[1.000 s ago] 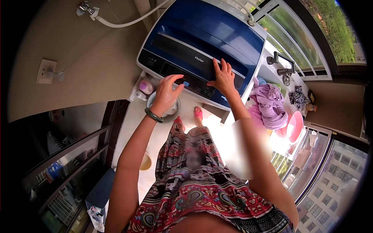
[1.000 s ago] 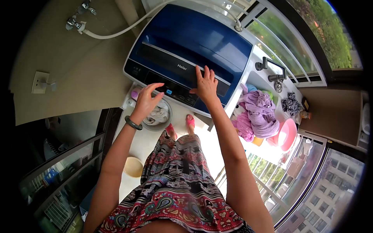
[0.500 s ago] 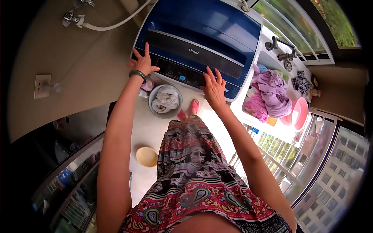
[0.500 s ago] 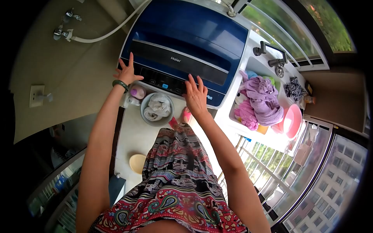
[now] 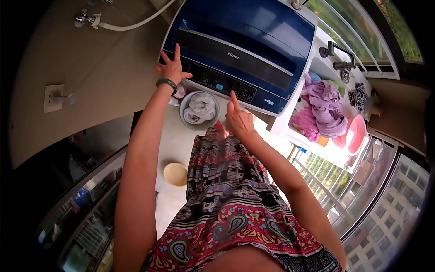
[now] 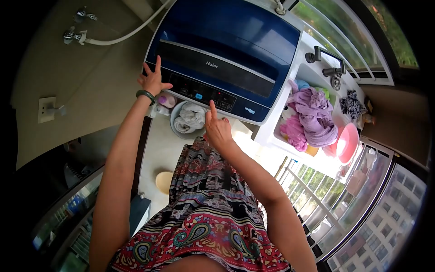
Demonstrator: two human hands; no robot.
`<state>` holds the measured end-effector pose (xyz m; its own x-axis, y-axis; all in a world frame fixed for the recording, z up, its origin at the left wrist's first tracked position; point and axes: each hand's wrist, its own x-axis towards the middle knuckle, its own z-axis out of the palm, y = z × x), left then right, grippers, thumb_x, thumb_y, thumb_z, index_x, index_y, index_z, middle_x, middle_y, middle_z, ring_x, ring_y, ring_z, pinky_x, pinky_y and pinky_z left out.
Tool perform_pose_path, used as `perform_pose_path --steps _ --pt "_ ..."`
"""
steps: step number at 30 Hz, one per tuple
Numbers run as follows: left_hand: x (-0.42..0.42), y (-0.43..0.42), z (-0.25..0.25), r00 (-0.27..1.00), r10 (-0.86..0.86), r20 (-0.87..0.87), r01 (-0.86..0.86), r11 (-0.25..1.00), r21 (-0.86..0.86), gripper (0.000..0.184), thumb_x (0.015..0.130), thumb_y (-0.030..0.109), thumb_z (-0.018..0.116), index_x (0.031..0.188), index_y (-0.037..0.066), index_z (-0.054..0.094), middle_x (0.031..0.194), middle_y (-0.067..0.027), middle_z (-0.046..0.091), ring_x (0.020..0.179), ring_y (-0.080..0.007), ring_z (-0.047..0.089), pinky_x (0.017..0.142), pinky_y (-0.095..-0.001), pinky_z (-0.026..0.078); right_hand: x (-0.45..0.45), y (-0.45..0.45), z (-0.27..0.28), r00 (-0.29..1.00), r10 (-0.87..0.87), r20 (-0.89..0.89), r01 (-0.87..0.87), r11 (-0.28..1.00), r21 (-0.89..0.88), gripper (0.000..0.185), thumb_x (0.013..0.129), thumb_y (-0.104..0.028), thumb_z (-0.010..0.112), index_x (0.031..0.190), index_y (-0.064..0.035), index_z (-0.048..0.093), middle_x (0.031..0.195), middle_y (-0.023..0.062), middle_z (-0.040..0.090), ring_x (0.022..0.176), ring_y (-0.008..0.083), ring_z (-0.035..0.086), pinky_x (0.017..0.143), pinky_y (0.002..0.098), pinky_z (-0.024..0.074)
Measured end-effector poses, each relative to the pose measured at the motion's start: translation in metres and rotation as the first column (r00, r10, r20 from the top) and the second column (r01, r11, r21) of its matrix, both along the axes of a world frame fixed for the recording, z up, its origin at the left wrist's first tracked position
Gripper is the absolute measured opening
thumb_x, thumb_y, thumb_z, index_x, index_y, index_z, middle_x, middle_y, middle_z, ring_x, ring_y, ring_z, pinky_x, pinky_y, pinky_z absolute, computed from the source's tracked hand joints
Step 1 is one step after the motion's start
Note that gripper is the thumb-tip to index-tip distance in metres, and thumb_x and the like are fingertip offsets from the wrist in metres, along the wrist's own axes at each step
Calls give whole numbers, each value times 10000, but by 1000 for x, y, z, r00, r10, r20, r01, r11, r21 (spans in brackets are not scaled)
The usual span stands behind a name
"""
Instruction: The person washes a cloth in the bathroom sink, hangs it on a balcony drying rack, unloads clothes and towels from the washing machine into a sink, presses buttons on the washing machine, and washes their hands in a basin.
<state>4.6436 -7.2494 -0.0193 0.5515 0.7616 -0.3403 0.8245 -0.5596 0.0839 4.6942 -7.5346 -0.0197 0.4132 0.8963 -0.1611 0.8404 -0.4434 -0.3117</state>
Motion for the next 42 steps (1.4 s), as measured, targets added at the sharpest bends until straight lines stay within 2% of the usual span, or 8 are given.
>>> perform_pose_path --steps 6,13,16,18,21,27,39,42 --pt "-1 -1 4 1000 -16 6 16 1000 13 1247 594 385 864 1486 354 -6 1495 -333 39 1237 -610 299 1060 -596 171 2 -1 10 995 -51 -88 36 986 -165 399 612 -20 671 948 -8 458 1490 271 202 595 316 656 551 408 529" --pt "1 0 4 1000 -25 -2 25 1000 17 1244 591 386 865 1489 343 5 1486 -347 55 1213 -625 314 1046 -613 182 9 -2 18 994 -39 -107 21 987 -161 446 571 -44 702 945 -25 459 1499 241 209 676 376 658 563 419 535" --pt "-2 0 3 999 -33 3 33 999 7 1248 583 397 865 1489 339 9 1483 -352 62 1200 -625 331 1037 -622 190 7 0 21 990 -57 -128 34 984 -173 377 621 -55 675 935 -22 468 1488 249 231 663 371 656 569 422 535" --pt "-1 1 1 999 -31 17 31 999 27 1250 578 412 865 1489 336 12 1481 -355 65 1190 -627 341 1034 -625 192 6 -1 17 996 -40 -85 31 993 -111 279 691 -58 625 923 -18 476 1477 262 246 665 359 660 573 423 535" --pt "-1 1 2 999 -39 7 39 999 38 1253 576 416 865 1489 335 11 1480 -355 67 1178 -628 354 1033 -624 195 8 -2 16 999 -11 -52 5 993 -119 208 738 -50 576 919 -15 480 1474 271 243 641 348 660 574 424 534" --pt "0 2 2 999 -36 -18 36 999 34 1241 582 418 862 1488 342 18 1485 -346 72 1165 -611 383 1028 -625 199 8 -3 11 999 2 -44 -6 996 -87 206 746 -71 577 922 -19 483 1475 269 241 595 339 653 569 423 531" --pt "-2 0 1 999 -48 -17 49 995 86 1240 575 426 863 1488 351 26 1491 -334 78 1175 -615 364 1036 -609 197 9 -2 13 997 -14 -77 1 988 -157 261 726 -82 602 953 -40 480 1499 232 219 612 328 663 579 429 524" --pt "-3 2 0 999 -47 -9 47 996 70 1241 578 432 860 1488 351 21 1492 -331 86 1176 -615 365 1035 -612 201 9 -4 10 998 11 -64 -19 993 -121 272 721 -85 609 953 -39 475 1494 249 213 624 318 668 576 424 524"
